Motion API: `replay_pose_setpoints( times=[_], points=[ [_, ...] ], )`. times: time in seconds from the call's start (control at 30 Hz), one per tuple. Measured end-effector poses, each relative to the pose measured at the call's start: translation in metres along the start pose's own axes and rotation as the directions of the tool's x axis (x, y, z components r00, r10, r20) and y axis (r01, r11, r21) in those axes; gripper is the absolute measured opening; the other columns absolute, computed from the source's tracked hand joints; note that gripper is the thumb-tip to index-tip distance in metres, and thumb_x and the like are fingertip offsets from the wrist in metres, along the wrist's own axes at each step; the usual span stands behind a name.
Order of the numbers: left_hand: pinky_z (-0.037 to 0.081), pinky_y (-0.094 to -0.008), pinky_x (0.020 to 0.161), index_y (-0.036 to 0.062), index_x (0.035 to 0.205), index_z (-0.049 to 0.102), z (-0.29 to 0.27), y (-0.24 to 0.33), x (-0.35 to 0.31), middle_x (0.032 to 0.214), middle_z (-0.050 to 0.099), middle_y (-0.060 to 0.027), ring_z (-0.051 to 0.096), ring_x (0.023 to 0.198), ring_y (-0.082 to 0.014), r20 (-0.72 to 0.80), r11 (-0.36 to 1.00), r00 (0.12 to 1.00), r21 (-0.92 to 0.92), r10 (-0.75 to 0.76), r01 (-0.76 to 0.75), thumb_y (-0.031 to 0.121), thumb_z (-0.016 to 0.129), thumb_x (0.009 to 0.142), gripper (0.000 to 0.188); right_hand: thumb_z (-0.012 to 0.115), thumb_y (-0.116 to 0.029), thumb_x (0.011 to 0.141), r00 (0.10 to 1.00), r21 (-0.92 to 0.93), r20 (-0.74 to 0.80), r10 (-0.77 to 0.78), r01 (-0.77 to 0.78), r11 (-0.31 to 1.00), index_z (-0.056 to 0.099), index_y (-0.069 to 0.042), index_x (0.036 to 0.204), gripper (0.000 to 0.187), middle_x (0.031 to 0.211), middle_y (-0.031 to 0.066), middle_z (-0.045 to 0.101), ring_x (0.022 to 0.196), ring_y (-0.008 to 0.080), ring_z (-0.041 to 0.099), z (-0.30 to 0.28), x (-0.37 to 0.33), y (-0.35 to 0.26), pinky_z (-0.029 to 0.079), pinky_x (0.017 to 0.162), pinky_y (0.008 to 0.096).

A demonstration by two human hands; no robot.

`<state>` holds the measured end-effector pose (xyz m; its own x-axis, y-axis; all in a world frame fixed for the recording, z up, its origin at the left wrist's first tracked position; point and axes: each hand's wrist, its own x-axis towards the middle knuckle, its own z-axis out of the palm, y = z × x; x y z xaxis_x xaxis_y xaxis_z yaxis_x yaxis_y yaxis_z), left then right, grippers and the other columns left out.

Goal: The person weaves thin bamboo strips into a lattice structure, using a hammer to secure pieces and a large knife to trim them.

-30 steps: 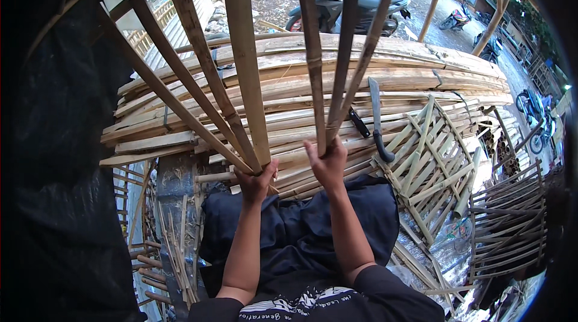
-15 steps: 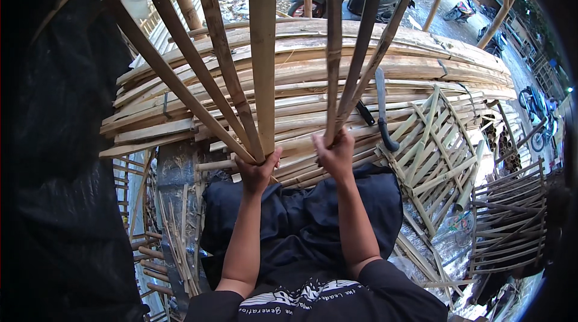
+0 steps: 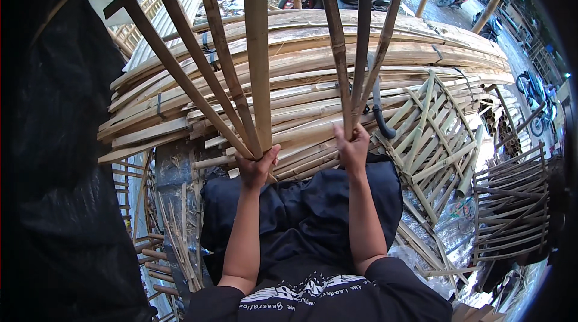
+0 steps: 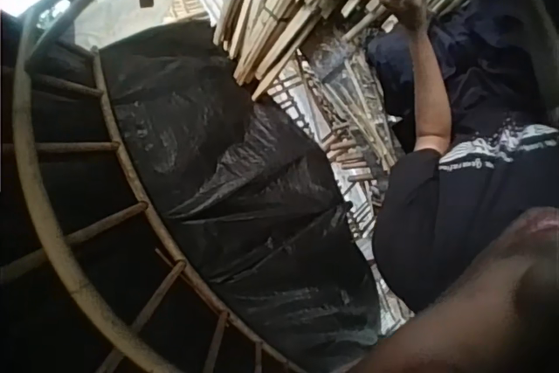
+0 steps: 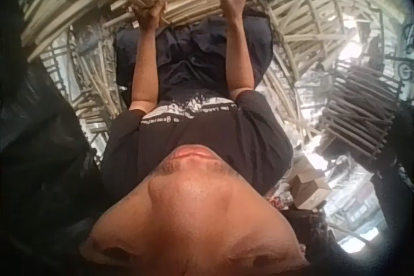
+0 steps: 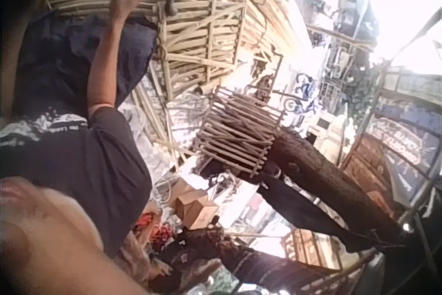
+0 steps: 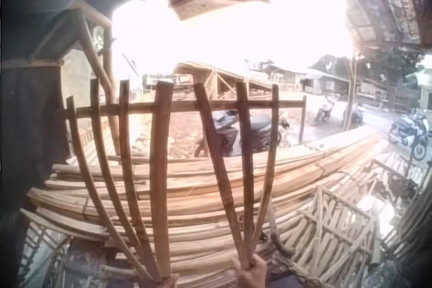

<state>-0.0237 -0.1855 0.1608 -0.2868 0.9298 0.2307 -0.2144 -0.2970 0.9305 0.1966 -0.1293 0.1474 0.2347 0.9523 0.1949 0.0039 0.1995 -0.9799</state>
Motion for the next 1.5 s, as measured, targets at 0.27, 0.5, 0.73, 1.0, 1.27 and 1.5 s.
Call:
replay_pose_setpoints(
  times=[0.27, 0.5, 0.73, 1.0, 1.27, 1.5],
  points=[
    [0.048, -0.0241, 0.047, 0.0017, 0.076, 0.062, 0.003, -0.003, -0.004, 0.065, 0.060, -0.0020, 0.058, 0.054, -0.0099, 0.038, 1.000, 0.999, -0.013, -0.022, 0.023, 0.002, 0.074, 0.080, 0.013, 0.070, -0.008, 0.085, 0.992, -0.047, -0.086, -0.090, 0.086, 0.995, 0.062, 0.001, 0.088, 0.012, 0.070, -0.0031, 0.059, 0.063, 0.0024, 0.050, -0.006, -0.001, 0.016, 0.040, 0.054, 0.0205],
    [0.048, -0.0243, 0.048, 0.0013, 0.077, 0.062, 0.001, -0.005, -0.007, 0.065, 0.061, -0.0024, 0.059, 0.053, -0.0102, 0.046, 0.999, 0.999, 0.035, -0.022, 0.021, 0.002, 0.073, 0.080, 0.011, 0.071, -0.006, 0.084, 0.982, -0.052, -0.161, -0.099, 0.092, 0.994, 0.060, 0.000, 0.086, 0.013, 0.069, -0.0042, 0.056, 0.061, 0.0018, 0.048, 0.004, -0.011, 0.011, 0.039, 0.053, 0.0211],
    [0.049, -0.0249, 0.048, 0.0005, 0.079, 0.062, 0.003, 0.000, -0.010, 0.066, 0.062, -0.0028, 0.059, 0.053, -0.0109, 0.008, 1.000, 1.000, -0.006, -0.013, 0.013, 0.001, 0.073, 0.080, 0.011, 0.069, -0.004, 0.084, 0.975, -0.013, -0.182, -0.125, 0.125, 0.992, 0.058, -0.001, 0.083, 0.012, 0.068, -0.0061, 0.054, 0.062, 0.0003, 0.046, 0.015, -0.019, 0.005, 0.036, 0.053, 0.0189],
    [0.051, -0.0261, 0.052, 0.0010, 0.080, 0.063, -0.007, -0.010, -0.001, 0.069, 0.063, -0.0027, 0.061, 0.057, -0.0115, -0.031, 0.998, 0.998, 0.040, 0.059, -0.058, 0.003, 0.075, 0.079, 0.012, 0.066, -0.001, 0.084, 0.969, 0.055, -0.217, -0.114, 0.128, 0.990, 0.057, -0.001, 0.083, 0.010, 0.068, -0.0053, 0.054, 0.061, 0.0017, 0.047, 0.034, -0.041, 0.006, 0.039, 0.056, 0.0198],
    [0.052, -0.0327, 0.072, 0.0016, 0.103, 0.054, -0.014, -0.057, -0.015, 0.086, 0.062, -0.0059, 0.063, 0.077, -0.0199, -0.333, 0.844, 0.863, 0.507, 0.379, -0.175, 0.014, 0.082, 0.073, 0.043, 0.067, -0.002, 0.084, 0.976, -0.093, -0.196, -0.097, 0.080, 0.992, 0.055, -0.001, 0.084, 0.012, 0.070, -0.0022, 0.054, 0.062, 0.0039, 0.046, 0.049, -0.071, 0.016, 0.038, 0.056, 0.0224],
    [0.049, -0.0409, 0.076, -0.0009, 0.103, 0.054, -0.011, -0.058, -0.013, 0.090, 0.063, -0.0178, 0.064, 0.084, -0.0355, -0.452, 0.756, 0.790, 0.655, 0.414, -0.021, 0.018, 0.077, 0.072, 0.042, 0.071, -0.004, 0.082, 0.978, -0.075, -0.143, -0.150, 0.141, 0.987, 0.052, -0.002, 0.090, 0.021, 0.069, -0.0024, 0.053, 0.062, 0.0055, 0.048, 0.074, -0.092, -0.004, 0.041, 0.057, 0.0240]
  ],
)
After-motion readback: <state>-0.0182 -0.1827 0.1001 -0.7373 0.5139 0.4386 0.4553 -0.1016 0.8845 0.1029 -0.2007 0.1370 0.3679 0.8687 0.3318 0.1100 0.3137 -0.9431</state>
